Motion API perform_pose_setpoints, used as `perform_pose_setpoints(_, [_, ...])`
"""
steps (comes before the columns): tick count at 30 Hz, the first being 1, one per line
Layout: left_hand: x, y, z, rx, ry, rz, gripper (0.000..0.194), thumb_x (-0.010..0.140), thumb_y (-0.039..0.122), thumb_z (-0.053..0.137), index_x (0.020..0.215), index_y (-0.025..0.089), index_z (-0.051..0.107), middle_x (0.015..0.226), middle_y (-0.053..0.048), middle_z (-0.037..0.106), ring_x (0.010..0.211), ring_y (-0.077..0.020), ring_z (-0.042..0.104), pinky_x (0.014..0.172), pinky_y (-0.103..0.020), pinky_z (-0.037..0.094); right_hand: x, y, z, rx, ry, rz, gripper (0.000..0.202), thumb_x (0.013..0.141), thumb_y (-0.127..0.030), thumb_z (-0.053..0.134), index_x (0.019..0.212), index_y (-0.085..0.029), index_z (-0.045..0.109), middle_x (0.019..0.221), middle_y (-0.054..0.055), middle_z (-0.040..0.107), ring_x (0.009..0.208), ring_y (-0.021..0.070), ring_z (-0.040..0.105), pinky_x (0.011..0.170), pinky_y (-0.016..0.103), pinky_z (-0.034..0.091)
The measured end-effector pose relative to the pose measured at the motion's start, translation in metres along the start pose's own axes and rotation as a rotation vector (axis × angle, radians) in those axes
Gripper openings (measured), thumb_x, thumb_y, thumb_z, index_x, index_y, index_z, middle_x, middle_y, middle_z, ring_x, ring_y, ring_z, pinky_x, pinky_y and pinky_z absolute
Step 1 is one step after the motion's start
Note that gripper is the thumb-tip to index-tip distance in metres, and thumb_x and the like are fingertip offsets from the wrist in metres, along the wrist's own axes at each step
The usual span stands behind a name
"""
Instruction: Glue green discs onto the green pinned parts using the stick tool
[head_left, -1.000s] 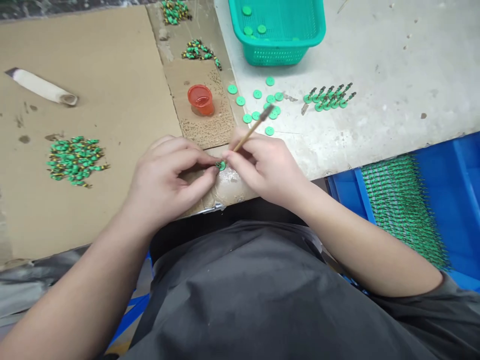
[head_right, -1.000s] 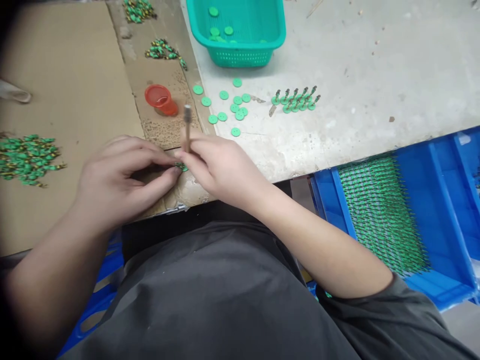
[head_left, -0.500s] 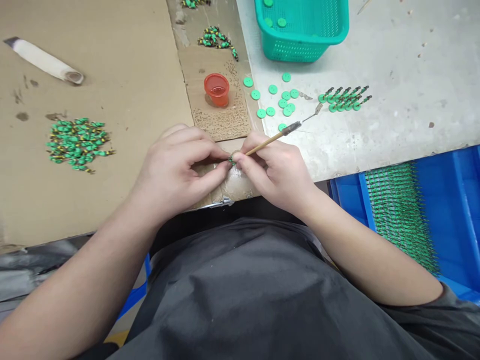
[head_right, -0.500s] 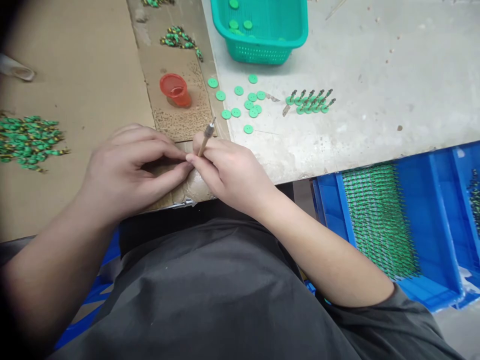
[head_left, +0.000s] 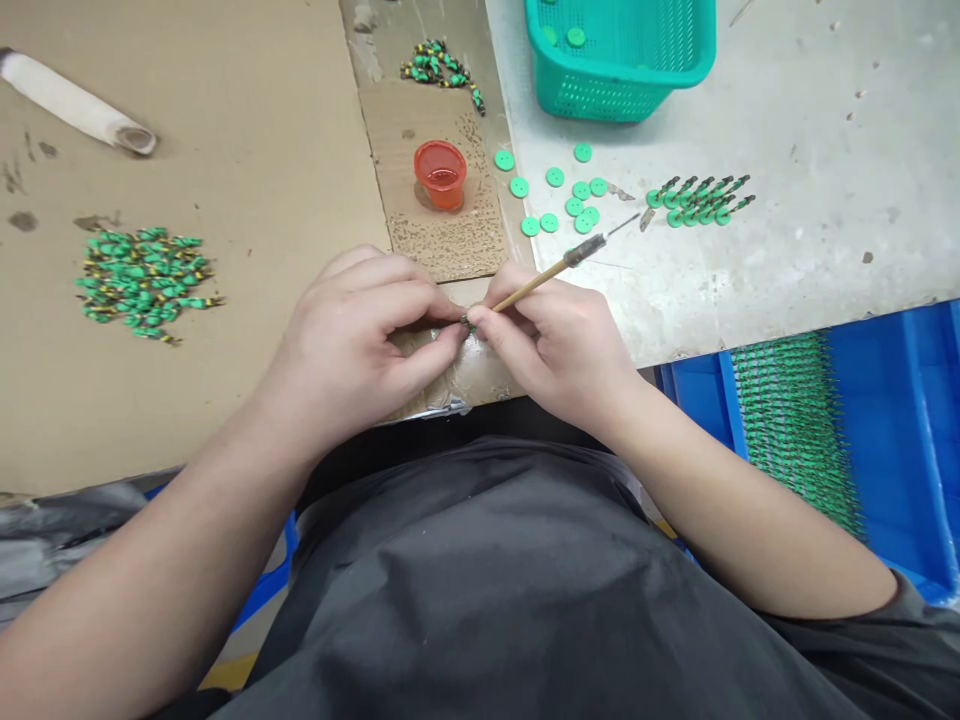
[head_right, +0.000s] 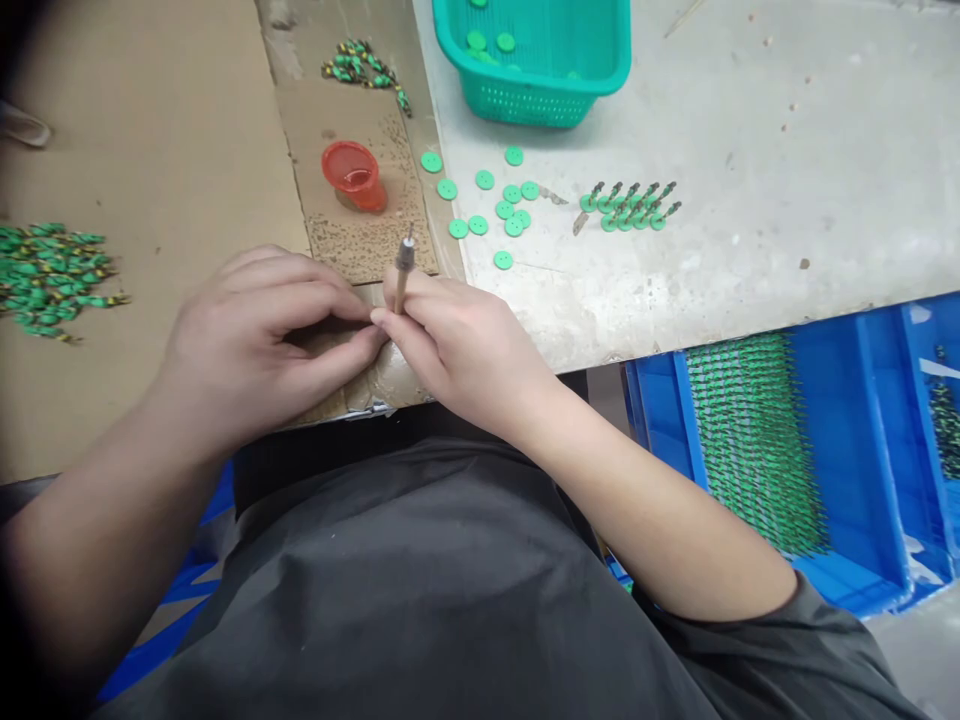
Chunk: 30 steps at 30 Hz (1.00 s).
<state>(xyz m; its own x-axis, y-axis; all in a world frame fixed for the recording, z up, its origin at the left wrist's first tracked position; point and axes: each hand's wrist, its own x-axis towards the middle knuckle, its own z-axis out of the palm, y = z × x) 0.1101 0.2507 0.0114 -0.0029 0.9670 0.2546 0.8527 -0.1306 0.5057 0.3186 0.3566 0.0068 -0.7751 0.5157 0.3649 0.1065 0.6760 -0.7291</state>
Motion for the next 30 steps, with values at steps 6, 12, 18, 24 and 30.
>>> perform_pose_setpoints(6, [-0.001, 0.001, 0.000, 0.038, -0.048, -0.068, 0.037, 0.113, 0.053, 0.052, 0.092, 0.031, 0.072, 0.094, 0.001, 0.076, 0.098, -0.0221, 0.073, 0.101, -0.044, 0.060, 0.002, -0.008, 0.000, -0.025, -0.039, 0.045, 0.021, 0.118, -0.028, 0.059, 0.100, -0.026, 0.069, 0.096, 0.000, 0.077, 0.087, 0.0196, 0.072, 0.086, 0.033, 0.058])
perform_pose_setpoints(12, [0.000, 0.000, 0.000, 0.029, -0.033, -0.015, 0.033, 0.112, 0.048, 0.055, 0.089, 0.031, 0.071, 0.092, 0.000, 0.075, 0.094, -0.0229, 0.072, 0.095, -0.044, 0.059, 0.003, -0.009, 0.006, -0.018, -0.026, 0.071, 0.019, 0.118, -0.027, 0.056, 0.101, -0.026, 0.065, 0.100, 0.002, 0.078, 0.093, 0.0207, 0.075, 0.088, 0.034, 0.059])
perform_pose_setpoints(18, [0.002, -0.003, -0.005, -0.078, 0.001, 0.056, 0.011, 0.106, 0.034, 0.067, 0.101, 0.034, 0.077, 0.097, 0.001, 0.082, 0.091, -0.0235, 0.076, 0.089, -0.044, 0.060, -0.007, -0.015, 0.005, 0.170, 0.113, 0.298, 0.024, 0.116, -0.040, 0.065, 0.096, -0.026, 0.059, 0.086, 0.000, 0.074, 0.078, 0.0178, 0.075, 0.075, 0.031, 0.062])
perform_pose_setpoints(24, [-0.005, 0.002, -0.011, -0.177, 0.119, -0.038, 0.012, 0.103, 0.027, 0.066, 0.107, 0.033, 0.076, 0.093, 0.001, 0.077, 0.081, -0.0207, 0.072, 0.076, -0.038, 0.059, -0.031, -0.017, -0.011, 0.314, 0.337, 0.316, 0.020, 0.114, -0.037, 0.071, 0.097, -0.026, 0.064, 0.086, -0.001, 0.076, 0.071, 0.0153, 0.077, 0.068, 0.029, 0.066])
perform_pose_setpoints(30, [-0.003, 0.005, -0.005, -0.124, 0.094, 0.093, 0.014, 0.106, 0.042, 0.078, 0.110, 0.031, 0.087, 0.093, -0.001, 0.086, 0.085, -0.0212, 0.078, 0.083, -0.037, 0.060, -0.042, -0.008, -0.015, 0.302, 0.336, 0.314, 0.019, 0.111, -0.034, 0.071, 0.095, -0.025, 0.066, 0.084, 0.001, 0.076, 0.070, 0.0170, 0.079, 0.066, 0.029, 0.066])
